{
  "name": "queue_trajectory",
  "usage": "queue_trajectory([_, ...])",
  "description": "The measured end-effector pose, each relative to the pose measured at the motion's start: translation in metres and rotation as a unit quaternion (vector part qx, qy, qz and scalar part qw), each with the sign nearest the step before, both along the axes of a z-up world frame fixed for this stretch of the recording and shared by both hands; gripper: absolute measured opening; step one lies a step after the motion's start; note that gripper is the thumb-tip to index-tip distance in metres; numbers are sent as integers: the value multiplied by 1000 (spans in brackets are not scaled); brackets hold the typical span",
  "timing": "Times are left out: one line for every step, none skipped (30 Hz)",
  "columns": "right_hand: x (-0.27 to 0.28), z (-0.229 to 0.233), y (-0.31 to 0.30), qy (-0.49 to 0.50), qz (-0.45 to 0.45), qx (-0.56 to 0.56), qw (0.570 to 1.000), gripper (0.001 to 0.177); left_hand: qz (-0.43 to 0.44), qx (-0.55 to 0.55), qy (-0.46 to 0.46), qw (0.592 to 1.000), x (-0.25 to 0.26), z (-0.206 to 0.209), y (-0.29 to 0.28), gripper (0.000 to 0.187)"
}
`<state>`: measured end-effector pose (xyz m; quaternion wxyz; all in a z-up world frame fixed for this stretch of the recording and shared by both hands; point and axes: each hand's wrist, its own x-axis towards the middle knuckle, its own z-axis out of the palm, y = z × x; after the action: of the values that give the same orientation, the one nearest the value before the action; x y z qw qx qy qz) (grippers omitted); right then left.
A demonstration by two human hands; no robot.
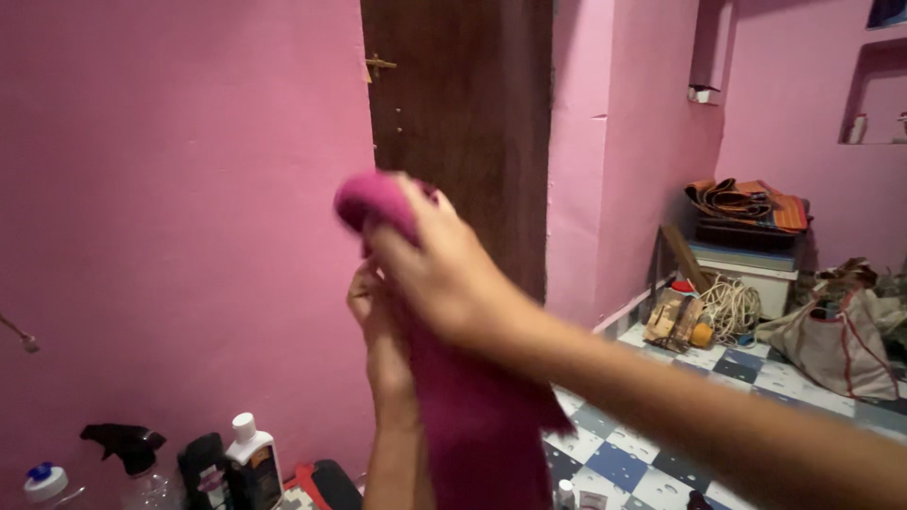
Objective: The person wipes several bottles and containers with a pink cloth. They handle a white bottle, a dark bottle, and a small round container, wiping each one individually before placing it back on the tiled surface.
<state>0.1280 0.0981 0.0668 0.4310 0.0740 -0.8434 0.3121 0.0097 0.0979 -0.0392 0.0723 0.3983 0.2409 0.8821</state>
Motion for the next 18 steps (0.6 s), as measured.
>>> queue_trajectory([16,-13,-11,3,-108,77,991,40,-59,39,18,997,-8,-1,0,64])
queue_trajectory([30,-30,-26,50,-86,148,984,38,-117,78,36,989,-11,-2,0,64])
queue_trajectory([40,-39,-35,93,-62,219,969,36,-196,106,25,975,-5,-5,-2,60])
queue_trajectory([42,-38,-33,56,-80,193,976,36,-273,132,13,953,4,-10,-9,55])
queue_trajectory([41,-40,-31,21,-96,166,981,37,-346,157,4,925,12,-9,-19,50])
queue_trajectory([37,-43,-27,-15,-110,139,984,38,-290,136,-10,947,21,-2,-22,54])
queue_trajectory([26,-41,-16,14,-128,141,982,44,-233,113,-26,966,30,10,-23,59])
queue_trajectory([9,-32,-1,44,-146,143,978,52,-175,89,-40,980,39,22,-25,63])
queue_trajectory([-9,-21,15,45,-149,150,976,49,-200,61,-46,977,48,29,-30,65])
queue_trajectory([-27,-8,30,47,-152,157,975,46,-226,33,-51,972,56,35,-35,66])
queue_trajectory([-45,12,42,-8,-203,86,975,46,-250,6,-56,967,63,38,-40,67])
queue_trajectory([-58,27,52,-62,-252,13,966,45,-272,-1,-77,959,70,39,-41,68])
queue_trajectory([-63,30,57,-81,-217,-17,973,42,-291,-10,-96,952,75,38,-40,70])
queue_trajectory([-66,32,60,-100,-181,-47,977,41,-311,-19,-115,943,74,35,-38,71])
queue_trajectory([-66,33,60,-119,-145,-73,979,41,-315,9,-111,943,66,31,-35,68])
queue_trajectory([-59,20,55,-48,-108,40,992,37,-318,36,-107,941,54,26,-33,65])
queue_trajectory([-47,0,43,23,-65,157,985,34,-319,66,-101,940,41,18,-31,62])
queue_trajectory([-28,-19,28,73,-24,191,979,31,-251,73,-117,958,28,7,-29,59])
